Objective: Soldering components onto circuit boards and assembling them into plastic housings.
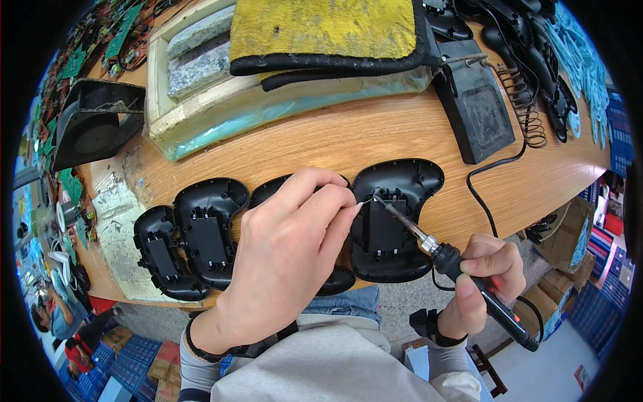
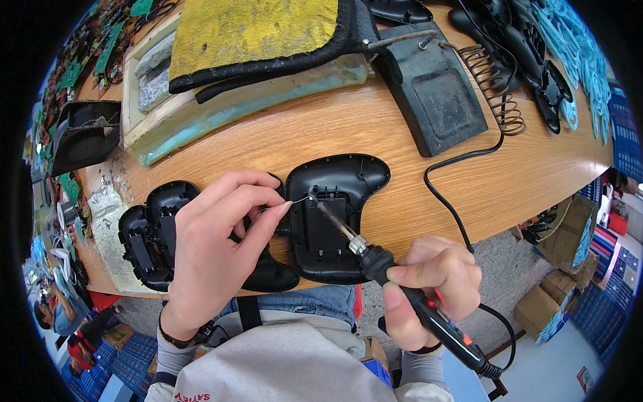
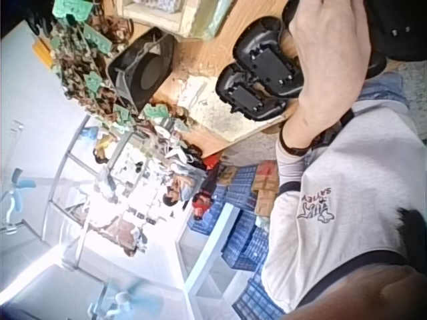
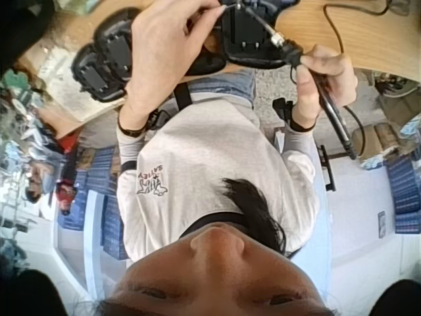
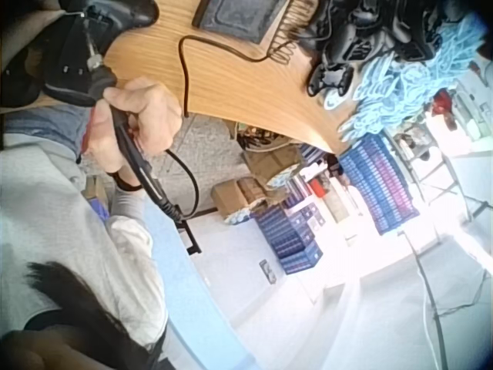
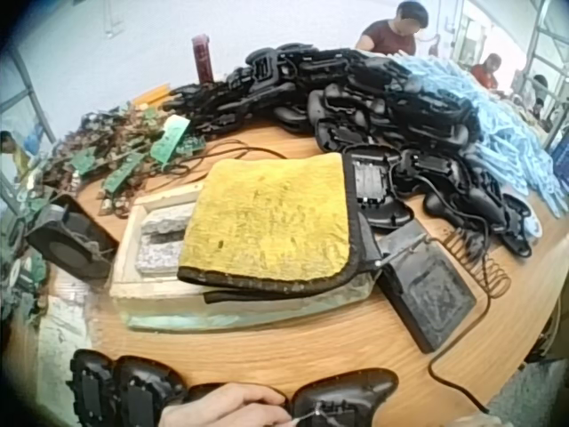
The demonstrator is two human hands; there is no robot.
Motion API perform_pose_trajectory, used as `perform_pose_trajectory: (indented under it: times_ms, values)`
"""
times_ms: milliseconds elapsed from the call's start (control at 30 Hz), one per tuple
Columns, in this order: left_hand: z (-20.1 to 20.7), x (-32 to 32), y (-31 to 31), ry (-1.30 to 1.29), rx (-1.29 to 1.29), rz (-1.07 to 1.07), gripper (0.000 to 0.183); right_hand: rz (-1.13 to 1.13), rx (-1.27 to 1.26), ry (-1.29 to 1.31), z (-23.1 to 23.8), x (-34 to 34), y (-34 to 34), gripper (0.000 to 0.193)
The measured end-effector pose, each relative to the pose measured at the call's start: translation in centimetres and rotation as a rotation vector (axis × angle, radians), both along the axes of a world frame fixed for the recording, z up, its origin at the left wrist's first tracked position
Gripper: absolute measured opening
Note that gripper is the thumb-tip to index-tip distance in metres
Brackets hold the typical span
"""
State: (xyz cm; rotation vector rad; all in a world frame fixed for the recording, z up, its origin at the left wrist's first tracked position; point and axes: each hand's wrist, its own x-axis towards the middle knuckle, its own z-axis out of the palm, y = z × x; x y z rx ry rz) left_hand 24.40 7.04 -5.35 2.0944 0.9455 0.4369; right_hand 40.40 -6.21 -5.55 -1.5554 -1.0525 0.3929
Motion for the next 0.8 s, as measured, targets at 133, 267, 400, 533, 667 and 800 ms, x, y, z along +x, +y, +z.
perform_pose_trajectory:
  times_ms: [133, 267, 400, 533, 667, 800]
  values:
    - [-0.3, 0.0, 0.0, -0.023, 0.009, -0.001, 0.008, 0.032, 0.062, -0.022, -0.1, 0.0, 0.3, 0.02]
    - [0.3, -0.2, -0.1, -0.029, -0.001, 0.02, 0.007, 0.109, 0.127, -0.122, -0.5, 0.3, 0.2, 0.019]
    - [1.6, -1.2, -1.2, -0.015, -0.085, 0.041, 0.008, 0.139, 0.243, -0.087, -0.6, 0.9, -2.0, 0.02]
    - [1.9, -1.1, -2.9, -0.027, -0.197, -0.051, 0.008, 0.114, 0.227, -0.04, -0.9, 0.7, -4.6, 0.022]
    - [0.9, -0.7, -3.5, -0.022, -0.172, -0.138, 0.008, 0.009, 0.195, -0.065, -1.5, 0.1, -6.0, 0.023]
    - [0.5, -0.4, -3.5, -0.029, -0.139, -0.152, 0.008, 0.038, 0.19, -0.046, -1.7, 0.0, -6.4, 0.023]
